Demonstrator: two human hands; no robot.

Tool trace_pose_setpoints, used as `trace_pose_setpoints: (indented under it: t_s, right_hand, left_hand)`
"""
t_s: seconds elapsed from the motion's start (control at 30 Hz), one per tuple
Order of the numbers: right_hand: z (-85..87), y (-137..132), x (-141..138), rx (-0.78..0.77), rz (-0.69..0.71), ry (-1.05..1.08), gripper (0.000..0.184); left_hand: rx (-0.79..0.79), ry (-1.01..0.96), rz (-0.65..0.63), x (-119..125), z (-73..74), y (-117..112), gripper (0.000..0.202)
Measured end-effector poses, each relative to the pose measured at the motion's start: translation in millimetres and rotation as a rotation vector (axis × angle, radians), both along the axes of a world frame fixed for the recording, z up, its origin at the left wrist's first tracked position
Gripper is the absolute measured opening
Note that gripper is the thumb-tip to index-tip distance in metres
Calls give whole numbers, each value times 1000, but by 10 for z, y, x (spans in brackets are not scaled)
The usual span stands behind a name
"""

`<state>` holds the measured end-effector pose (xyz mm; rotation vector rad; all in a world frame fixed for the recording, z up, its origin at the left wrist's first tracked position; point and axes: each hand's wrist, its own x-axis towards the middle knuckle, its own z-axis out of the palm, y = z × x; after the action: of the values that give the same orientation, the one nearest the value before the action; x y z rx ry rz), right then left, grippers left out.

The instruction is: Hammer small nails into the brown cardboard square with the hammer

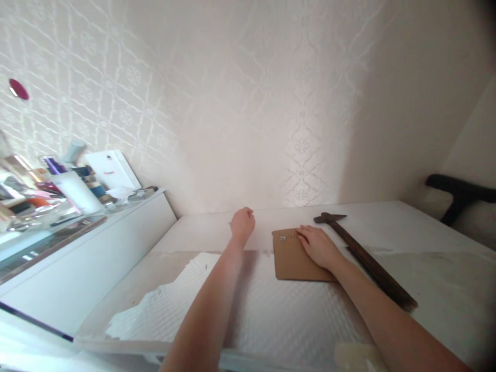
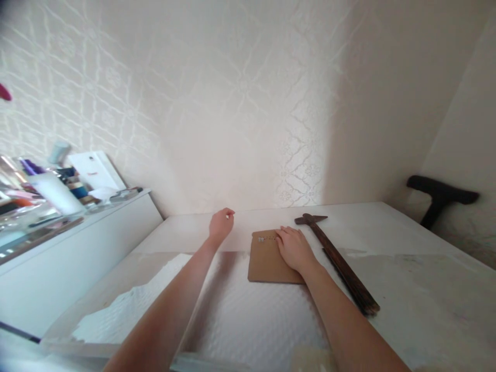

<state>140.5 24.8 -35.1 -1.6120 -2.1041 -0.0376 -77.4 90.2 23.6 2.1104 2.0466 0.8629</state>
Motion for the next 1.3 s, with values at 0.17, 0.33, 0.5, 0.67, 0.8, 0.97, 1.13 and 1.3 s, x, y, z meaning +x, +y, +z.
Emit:
trace_pose_setpoints:
  t_s: [0.17,0.33,0.5,0.67,0.8,0.97,1.13,1.3]
  right_hand:
    - [-3,20,-32,-1,12,26,35]
    - [11,0,-43,7,3,30,35]
    - [32,-16,-46,4,1,30,35]
    - [37,-17,-50,-1,-4,31,35]
    - [35,-14,-44,1,0,30,35]
    - [34,-9,-38,3,0,39,34]
    - [43,-11,-37,-8,-2,23,35]
    - [56,-17,-41,-5,0,17,35]
  left_hand:
    - [-77,238,47,-571,172,296,27]
    - [-184,337,-94,-813,88,488,20]
    - [-255,367,-157,-808,18,574,14]
    - [-263,388,-149,-811,-13,591,16]
    - [-247,409,-127,-815,-27,579,17]
    - [-222,442,-93,-786,-8,511,21]
    - [-198,480,-99,-754,16,451,24]
    - [-196,496,-102,-739,25,435,24]
